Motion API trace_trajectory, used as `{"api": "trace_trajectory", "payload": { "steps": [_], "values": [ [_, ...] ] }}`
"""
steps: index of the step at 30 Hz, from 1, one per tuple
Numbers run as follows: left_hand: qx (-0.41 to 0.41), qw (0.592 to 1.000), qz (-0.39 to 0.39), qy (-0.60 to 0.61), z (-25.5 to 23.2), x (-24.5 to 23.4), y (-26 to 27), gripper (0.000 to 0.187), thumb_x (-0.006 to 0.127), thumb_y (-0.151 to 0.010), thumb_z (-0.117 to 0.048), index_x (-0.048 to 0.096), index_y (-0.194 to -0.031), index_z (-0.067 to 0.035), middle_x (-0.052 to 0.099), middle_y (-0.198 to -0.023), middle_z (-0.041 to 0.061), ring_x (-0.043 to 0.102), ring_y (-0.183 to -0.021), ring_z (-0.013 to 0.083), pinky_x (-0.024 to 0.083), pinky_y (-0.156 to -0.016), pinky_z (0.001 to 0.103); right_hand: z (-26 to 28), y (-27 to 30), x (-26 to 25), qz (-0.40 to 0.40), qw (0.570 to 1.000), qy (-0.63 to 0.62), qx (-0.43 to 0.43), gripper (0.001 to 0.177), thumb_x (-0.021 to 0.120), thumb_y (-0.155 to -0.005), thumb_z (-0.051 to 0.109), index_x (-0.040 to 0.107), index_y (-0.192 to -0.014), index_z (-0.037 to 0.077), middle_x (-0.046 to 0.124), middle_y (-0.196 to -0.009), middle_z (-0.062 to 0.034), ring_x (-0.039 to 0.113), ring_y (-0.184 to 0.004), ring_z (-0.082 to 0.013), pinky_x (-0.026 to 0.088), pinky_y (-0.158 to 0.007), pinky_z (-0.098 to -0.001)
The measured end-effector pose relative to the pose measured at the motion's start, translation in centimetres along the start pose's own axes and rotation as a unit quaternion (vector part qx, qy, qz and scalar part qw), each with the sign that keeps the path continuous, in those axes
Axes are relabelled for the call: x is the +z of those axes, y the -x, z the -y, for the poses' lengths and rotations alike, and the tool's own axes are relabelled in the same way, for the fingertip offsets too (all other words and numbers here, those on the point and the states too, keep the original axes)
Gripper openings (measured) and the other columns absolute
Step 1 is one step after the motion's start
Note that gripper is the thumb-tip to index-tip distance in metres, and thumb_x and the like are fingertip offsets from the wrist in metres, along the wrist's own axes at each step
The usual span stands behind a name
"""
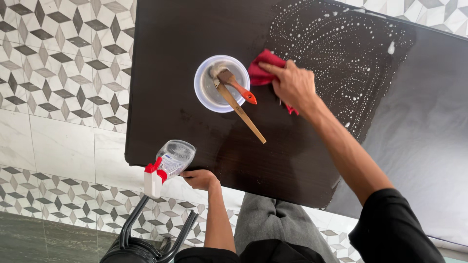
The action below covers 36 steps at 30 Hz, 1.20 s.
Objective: The person cleans a dark tabletop by spraying a cleaning solution and scrubbing with a brush, then wiping the surface with a red cloth. The person repeats the spray and scrub cycle on different areas of the table.
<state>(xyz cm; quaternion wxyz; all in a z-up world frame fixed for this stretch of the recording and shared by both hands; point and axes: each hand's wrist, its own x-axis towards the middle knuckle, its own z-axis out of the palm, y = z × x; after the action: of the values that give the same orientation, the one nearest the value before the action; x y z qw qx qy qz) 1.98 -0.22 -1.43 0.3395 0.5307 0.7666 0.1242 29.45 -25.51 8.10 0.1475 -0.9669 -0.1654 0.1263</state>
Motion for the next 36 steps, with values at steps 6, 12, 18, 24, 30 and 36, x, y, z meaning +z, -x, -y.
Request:
{"api": "trace_trajectory", "payload": {
  "steps": [6,12,18,24,30,36],
  "values": [
    [0.003,1.0,-0.002,-0.011,-0.4,-0.2,0.5,0.072,0.019,-0.107,-0.049,0.054,-0.136,0.007,0.064,-0.129,0.027,0.065,-0.116,0.0427,0.057,-0.098,0.046,-5.6,-6.6,-0.6,-0.083,0.996,-0.009,0.032,0.052,0.063,-0.096,0.018,0.064,-0.146,0.036,0.062,-0.095,-0.0188,0.068,-0.083,-0.0358,0.054,-0.071,-0.0506],
    [-0.011,1.0,0.004,-0.023,-1.0,-0.4,1.0,0.073,0.017,-0.106,-0.049,0.056,-0.133,0.006,0.066,-0.124,0.026,0.068,-0.11,0.0409,0.06,-0.092,0.045,-13.7,-9.0,-0.7,-0.133,0.986,0.012,0.101,0.041,0.067,-0.095,0.023,0.071,-0.136,0.029,0.062,-0.114,-0.0263,0.066,-0.092,-0.0476,0.051,-0.077,-0.0591],
    [-0.018,0.999,0.002,-0.045,-1.3,-0.4,1.0,0.073,0.015,-0.108,-0.049,0.06,-0.119,0.008,0.069,-0.109,0.025,0.074,-0.095,0.0389,0.061,-0.078,0.043,-19.4,-1.3,-0.5,-0.12,0.964,0.03,0.233,0.07,0.062,-0.101,0.02,0.035,-0.165,0.017,0.054,-0.115,-0.0369,0.063,-0.089,-0.0538,0.05,-0.08,-0.0623],
    [-0.022,0.998,0.006,-0.053,-1.5,-0.4,1.0,0.072,0.015,-0.108,-0.047,0.06,-0.117,0.008,0.07,-0.107,0.025,0.074,-0.094,0.0389,0.061,-0.077,0.043,-12.1,10.1,2.2,-0.053,0.941,0.058,0.33,0.087,0.059,-0.095,0.024,0.015,-0.165,-0.004,0.051,-0.112,-0.0347,0.064,-0.066,-0.0453,0.056,-0.058,-0.0529],
    [-0.01,0.999,0.001,-0.049,-1.3,-0.4,0.9,0.069,0.015,-0.107,-0.047,0.058,-0.12,0.007,0.069,-0.109,0.026,0.071,-0.097,0.0409,0.062,-0.079,0.044,1.4,13.3,5.5,-0.079,0.964,-0.014,0.254,0.091,0.065,-0.084,0.022,0.021,-0.159,-0.007,0.05,-0.11,-0.0299,0.066,-0.075,-0.0391,0.06,-0.056,-0.043],
    [0.008,0.999,-0.022,-0.043,-1.1,-0.2,0.8,0.072,0.017,-0.107,-0.048,0.061,-0.115,0.009,0.07,-0.11,0.028,0.072,-0.097,0.0427,0.062,-0.08,0.043,-0.7,7.9,4.5,-0.056,0.994,-0.013,0.092,0.082,0.069,-0.087,0.02,0.034,-0.161,0.01,0.053,-0.112,-0.019,0.066,-0.076,-0.0329,0.06,-0.062,-0.0427]
  ]
}}
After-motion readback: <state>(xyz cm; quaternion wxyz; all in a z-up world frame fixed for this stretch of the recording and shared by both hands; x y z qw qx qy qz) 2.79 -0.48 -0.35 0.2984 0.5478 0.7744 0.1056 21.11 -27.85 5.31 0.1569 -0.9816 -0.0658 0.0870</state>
